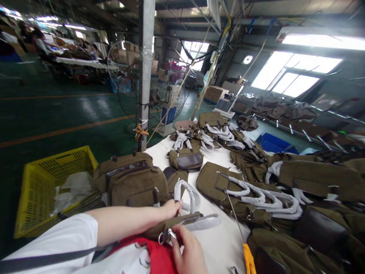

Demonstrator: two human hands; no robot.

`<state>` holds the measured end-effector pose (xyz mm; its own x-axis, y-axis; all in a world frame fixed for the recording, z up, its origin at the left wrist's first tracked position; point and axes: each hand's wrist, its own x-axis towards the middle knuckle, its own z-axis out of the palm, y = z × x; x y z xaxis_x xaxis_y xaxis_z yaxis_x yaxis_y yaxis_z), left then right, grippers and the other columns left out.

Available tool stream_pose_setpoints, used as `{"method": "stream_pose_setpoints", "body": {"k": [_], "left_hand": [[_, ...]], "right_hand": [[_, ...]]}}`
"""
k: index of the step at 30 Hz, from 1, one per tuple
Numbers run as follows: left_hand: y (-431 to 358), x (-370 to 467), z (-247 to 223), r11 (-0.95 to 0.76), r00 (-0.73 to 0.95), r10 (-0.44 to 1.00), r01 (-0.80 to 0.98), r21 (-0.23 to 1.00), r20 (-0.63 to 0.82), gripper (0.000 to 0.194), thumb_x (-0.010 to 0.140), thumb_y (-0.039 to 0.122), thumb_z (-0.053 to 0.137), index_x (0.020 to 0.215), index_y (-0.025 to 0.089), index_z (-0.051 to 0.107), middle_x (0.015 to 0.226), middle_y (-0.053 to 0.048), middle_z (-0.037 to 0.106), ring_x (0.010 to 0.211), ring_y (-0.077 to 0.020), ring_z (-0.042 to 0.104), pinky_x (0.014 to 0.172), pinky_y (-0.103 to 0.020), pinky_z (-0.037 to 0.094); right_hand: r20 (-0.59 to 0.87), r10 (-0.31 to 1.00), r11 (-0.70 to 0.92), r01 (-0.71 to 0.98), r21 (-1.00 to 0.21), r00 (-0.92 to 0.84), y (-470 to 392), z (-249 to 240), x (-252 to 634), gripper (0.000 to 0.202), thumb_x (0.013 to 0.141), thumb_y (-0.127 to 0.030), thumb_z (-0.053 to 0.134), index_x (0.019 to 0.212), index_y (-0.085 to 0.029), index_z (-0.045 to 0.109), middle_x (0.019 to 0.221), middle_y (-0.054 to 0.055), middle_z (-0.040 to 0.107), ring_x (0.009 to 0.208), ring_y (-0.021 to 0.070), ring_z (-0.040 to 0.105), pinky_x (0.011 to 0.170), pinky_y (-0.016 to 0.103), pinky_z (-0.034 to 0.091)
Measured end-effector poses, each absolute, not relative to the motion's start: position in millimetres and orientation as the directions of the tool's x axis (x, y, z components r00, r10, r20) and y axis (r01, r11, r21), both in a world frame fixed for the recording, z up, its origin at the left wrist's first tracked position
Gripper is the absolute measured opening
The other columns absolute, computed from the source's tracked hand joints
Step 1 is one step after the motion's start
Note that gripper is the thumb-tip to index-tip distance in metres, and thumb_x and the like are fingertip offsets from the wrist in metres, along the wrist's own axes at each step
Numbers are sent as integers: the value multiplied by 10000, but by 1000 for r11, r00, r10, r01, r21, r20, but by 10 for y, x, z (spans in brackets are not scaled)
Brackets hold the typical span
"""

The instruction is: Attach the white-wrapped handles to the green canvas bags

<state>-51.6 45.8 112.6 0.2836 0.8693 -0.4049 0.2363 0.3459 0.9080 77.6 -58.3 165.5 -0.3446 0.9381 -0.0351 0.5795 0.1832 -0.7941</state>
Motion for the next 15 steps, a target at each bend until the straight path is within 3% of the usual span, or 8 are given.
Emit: {"method": "stream_pose_setpoints", "body": {"k": [3,8,15], "left_hand": [[565,-547,1153,375,302,842,269,887,-448,623,769,770,428,481,222,492,501,3,516,574,-169,494,720,-338,441],[535,-564,1192,420,271,824,298,857,-498,597,781,743,456,503,217,505,517,5,526,592,-175,506,731,-344,443],[382,-481,1153,482,202,817,277,831,-541,587,814,723,430,532,216,521,550,-11,562,657,-206,575,730,-359,470]], "right_hand": [[1,931,259,658,-708,-365,-514,1794,734,223,932,-213,441,999,-253,651,1010,53,722,959,226,664,884,363,497],[-127,940,193,800,-569,-317,-429,1968,692,193,924,-186,449,872,-193,635,922,94,704,906,270,646,850,414,470],[-265,932,-74,585,-808,-247,-425,2018,681,91,790,-147,550,724,-204,575,699,0,671,663,164,590,644,265,417]]}}
